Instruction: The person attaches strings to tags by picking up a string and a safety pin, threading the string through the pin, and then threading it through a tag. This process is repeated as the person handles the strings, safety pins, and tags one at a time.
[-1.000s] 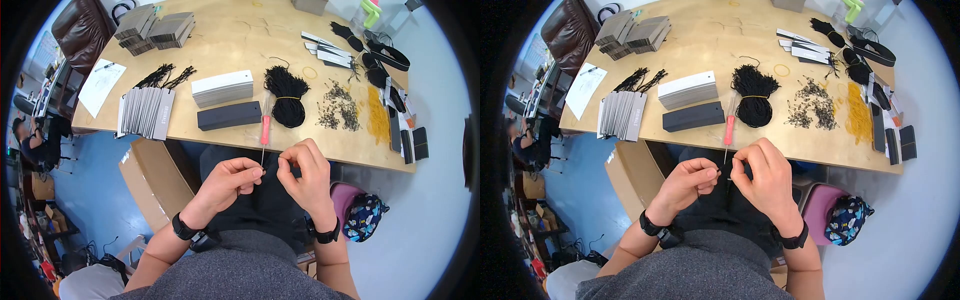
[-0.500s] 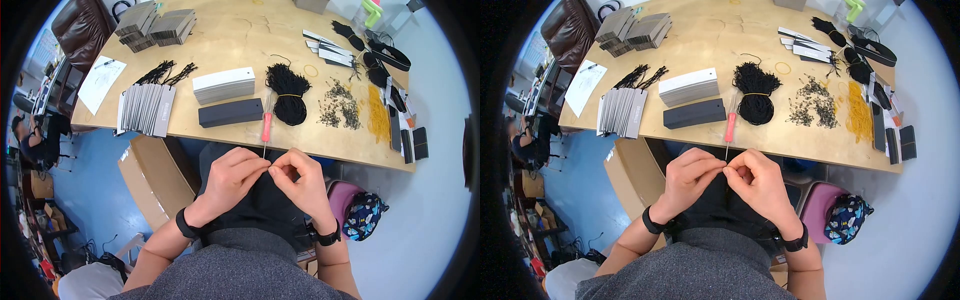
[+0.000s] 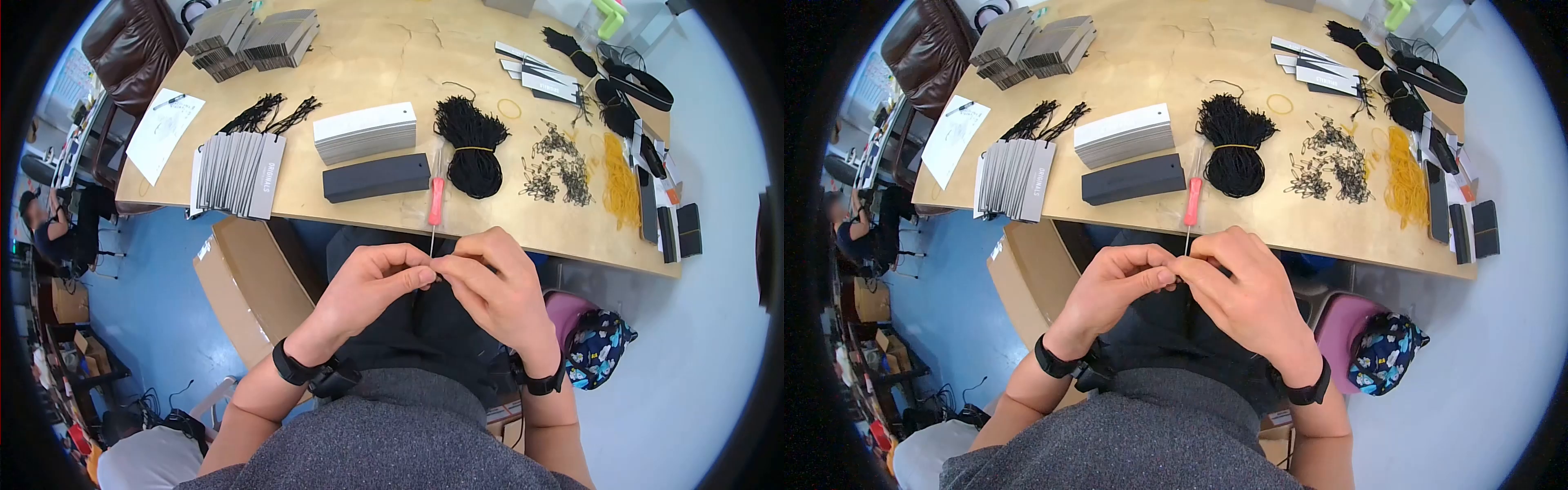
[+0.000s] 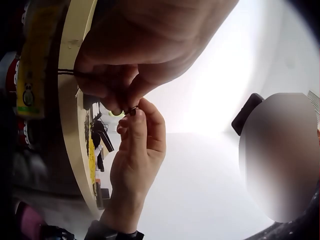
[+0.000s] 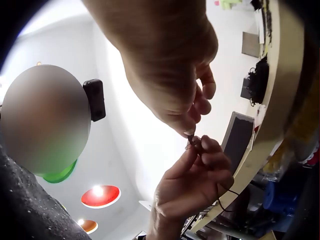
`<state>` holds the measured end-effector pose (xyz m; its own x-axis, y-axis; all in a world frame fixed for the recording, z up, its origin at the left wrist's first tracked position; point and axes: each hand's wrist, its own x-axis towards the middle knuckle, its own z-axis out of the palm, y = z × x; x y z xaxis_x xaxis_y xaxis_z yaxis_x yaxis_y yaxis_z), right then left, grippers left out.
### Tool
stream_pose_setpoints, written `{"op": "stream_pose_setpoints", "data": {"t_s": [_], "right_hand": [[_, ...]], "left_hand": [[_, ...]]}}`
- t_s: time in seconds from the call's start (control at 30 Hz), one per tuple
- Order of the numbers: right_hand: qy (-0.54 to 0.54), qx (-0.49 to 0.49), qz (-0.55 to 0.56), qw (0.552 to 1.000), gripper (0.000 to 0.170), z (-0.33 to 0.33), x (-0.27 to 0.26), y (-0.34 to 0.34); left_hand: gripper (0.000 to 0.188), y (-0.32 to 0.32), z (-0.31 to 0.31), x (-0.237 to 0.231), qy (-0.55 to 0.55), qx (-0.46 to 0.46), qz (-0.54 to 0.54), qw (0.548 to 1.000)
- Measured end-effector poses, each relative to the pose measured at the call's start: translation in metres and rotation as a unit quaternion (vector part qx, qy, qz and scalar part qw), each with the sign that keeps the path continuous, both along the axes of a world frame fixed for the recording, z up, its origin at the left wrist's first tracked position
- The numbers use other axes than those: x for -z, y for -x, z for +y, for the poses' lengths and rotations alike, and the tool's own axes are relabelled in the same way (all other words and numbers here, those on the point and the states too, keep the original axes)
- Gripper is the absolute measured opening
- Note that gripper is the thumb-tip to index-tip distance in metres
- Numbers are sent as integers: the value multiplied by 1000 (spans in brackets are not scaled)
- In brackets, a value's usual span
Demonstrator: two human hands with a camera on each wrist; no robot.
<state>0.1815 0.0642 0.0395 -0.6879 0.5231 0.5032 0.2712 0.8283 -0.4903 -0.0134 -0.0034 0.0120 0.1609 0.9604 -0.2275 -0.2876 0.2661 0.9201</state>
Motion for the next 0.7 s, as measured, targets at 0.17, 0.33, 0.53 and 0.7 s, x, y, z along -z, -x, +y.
{"op": "stream_pose_setpoints", "data": {"t_s": [0.17, 0.33, 0.53, 0.7], "right_hand": [[-28, -11, -37, 999, 27, 2, -2, -1], [-35, -2, -33, 999, 25, -3, -2, 0], [-91, 17, -88, 992, 21, -1, 5, 5], [-62, 87, -9, 994, 21, -3, 8, 10]], "left_hand": [[16, 1, -2, 1, 2, 2, -13, 1000], [14, -2, -4, -3, -25, -30, 84, 996], [6, -16, -8, -11, -194, -90, 364, 906], [6, -17, -9, -4, -161, -123, 323, 924]]}}
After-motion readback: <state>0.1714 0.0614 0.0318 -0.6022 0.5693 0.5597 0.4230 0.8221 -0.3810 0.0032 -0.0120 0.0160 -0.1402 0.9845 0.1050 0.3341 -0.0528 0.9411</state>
